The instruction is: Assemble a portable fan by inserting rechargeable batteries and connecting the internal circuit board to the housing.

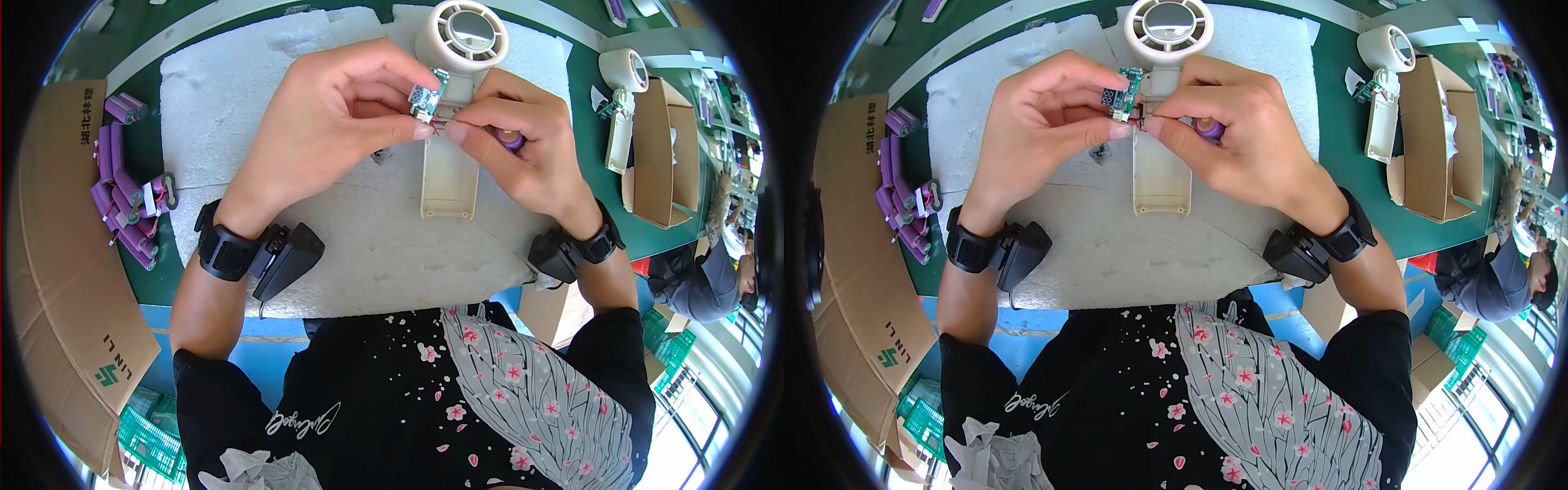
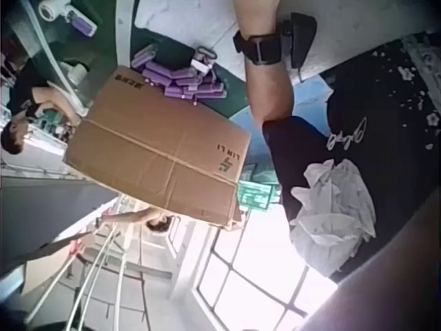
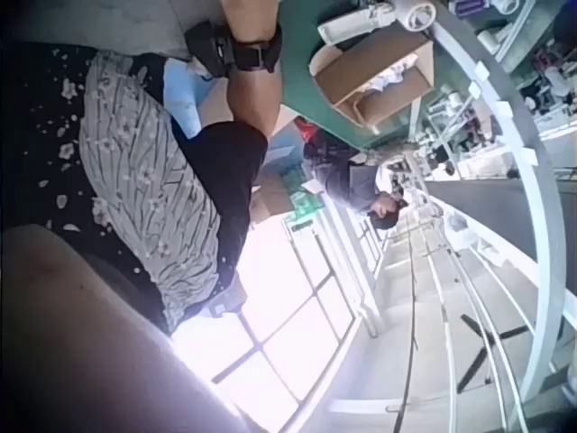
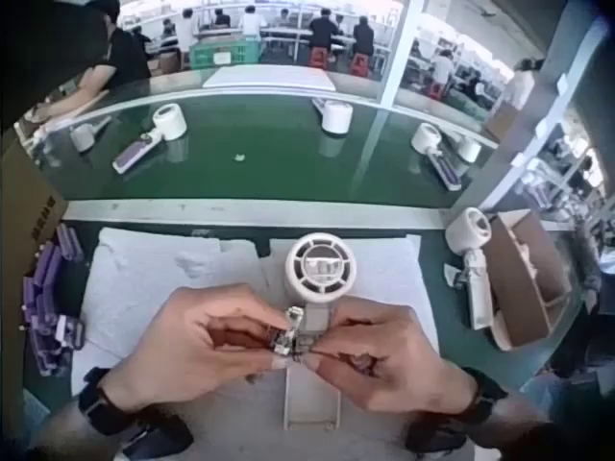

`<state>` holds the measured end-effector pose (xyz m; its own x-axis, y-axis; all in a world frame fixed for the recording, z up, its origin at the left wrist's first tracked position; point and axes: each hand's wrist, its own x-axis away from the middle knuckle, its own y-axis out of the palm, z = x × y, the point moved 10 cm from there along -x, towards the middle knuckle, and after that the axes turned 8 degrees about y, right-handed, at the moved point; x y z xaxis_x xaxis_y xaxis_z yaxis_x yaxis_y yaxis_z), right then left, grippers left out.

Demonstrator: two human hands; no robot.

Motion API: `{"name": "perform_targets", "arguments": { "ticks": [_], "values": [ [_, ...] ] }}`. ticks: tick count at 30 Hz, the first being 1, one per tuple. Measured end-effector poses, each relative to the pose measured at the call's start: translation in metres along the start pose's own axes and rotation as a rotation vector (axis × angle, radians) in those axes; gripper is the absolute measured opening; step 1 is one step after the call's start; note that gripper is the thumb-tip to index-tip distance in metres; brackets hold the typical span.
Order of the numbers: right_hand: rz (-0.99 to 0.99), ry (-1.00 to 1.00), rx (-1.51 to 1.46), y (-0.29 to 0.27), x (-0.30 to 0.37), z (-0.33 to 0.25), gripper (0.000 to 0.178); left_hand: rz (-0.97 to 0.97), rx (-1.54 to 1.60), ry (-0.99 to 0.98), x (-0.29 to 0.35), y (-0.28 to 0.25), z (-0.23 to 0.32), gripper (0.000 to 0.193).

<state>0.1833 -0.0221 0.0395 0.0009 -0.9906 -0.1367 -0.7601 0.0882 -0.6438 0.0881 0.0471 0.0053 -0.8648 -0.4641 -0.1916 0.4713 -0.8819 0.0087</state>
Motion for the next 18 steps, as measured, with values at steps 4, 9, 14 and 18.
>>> {"name": "perform_targets", "arguments": {
  "ticks": [4, 9, 14, 18],
  "values": [
    [0.056, -0.071, -0.011, -0.004, 0.002, -0.004, 0.003, 0.008, -0.034, -0.018, 0.0, 0.001, 0.0, 0.039],
    [0.042, -0.061, 0.049, 0.002, 0.003, -0.006, 0.016, 0.021, -0.11, 0.077, 0.0, 0.004, 0.005, 0.038],
    [0.169, 0.041, -0.01, -0.004, 0.006, 0.001, 0.033, 0.006, -0.212, 0.107, 0.0, 0.008, 0.011, 0.04],
    [0.221, -0.09, 0.098, -0.007, 0.003, -0.011, 0.036, 0.04, -0.182, 0.037, 0.002, 0.006, 0.008, 0.04]
  ]
}}
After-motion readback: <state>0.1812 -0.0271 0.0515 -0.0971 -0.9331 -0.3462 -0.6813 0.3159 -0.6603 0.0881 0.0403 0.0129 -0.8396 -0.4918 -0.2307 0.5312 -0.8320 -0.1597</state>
